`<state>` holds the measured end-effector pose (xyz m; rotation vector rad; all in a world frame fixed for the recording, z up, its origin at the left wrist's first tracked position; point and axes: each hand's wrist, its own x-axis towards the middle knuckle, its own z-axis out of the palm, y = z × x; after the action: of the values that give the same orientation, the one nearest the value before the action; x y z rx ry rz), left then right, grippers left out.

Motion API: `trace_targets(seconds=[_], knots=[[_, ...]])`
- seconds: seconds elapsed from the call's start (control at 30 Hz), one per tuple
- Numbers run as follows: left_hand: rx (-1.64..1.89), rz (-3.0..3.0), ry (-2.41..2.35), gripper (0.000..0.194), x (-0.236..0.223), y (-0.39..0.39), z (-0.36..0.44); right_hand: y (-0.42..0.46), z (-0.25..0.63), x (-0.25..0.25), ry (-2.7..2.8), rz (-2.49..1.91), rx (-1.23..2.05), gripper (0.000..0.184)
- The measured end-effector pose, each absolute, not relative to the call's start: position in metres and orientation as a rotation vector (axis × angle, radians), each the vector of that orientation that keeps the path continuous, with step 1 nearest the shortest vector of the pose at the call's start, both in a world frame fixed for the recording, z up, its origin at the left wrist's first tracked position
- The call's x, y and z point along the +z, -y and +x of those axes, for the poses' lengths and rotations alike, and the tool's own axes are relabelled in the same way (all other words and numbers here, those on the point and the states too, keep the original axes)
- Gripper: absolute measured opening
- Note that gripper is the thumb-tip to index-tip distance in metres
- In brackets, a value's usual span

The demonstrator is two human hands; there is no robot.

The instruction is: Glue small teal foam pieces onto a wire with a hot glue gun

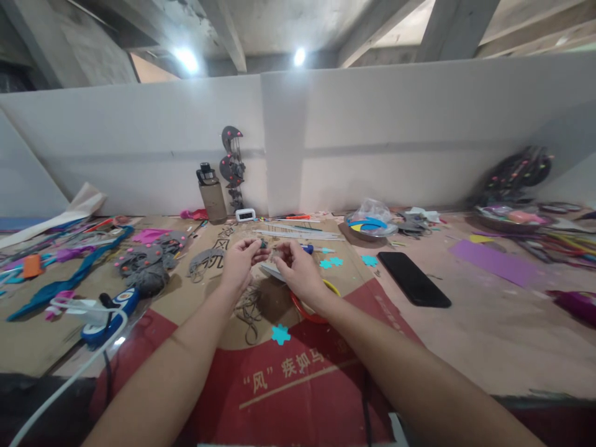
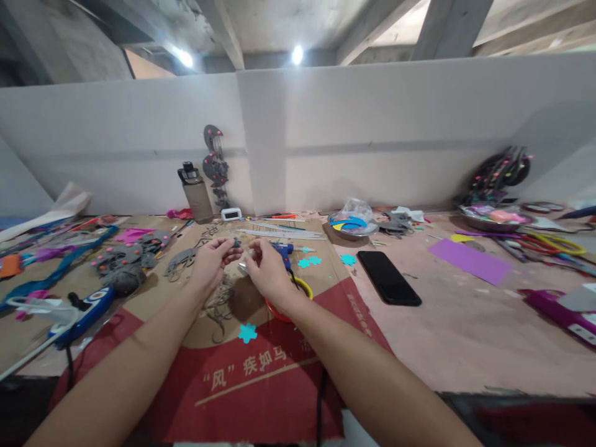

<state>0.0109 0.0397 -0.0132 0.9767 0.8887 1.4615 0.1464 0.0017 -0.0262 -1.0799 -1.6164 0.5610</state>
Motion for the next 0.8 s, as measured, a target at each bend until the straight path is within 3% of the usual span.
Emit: trace_targets(seconds=[0.13, 0.33, 0.53, 0.73, 0.8], knots=[[1.550, 0.884, -0.867, 0.012, -0.011, -0.053, -0.008, 0.001, 0.143, -0.029, 1.878, -1.025, 0.549, 0.018], [1.561, 0.735, -0.898, 0.002, -0.012, -0.069, -0.027, 0.022, 0.137, -0.017, 2.449, -0.961, 0.094, 0.021], [1.608, 0.748, -0.939, 0.004, -0.016, -0.077, -0.035, 0.027, 0.137, -0.006, 2.403, -0.870, -0.055, 0.033], [1.566, 0.893, -0.910, 0.002, -0.016, -0.074, -0.030, 0.000, 0.175, -0.005, 1.886, -1.562, -0.134, 0.029], [1.546, 0.929, -0.895, 0.003, -0.016, -0.072, -0.027, -0.011, 0.184, -0.012, 1.860, -1.820, -0.143, 0.036]])
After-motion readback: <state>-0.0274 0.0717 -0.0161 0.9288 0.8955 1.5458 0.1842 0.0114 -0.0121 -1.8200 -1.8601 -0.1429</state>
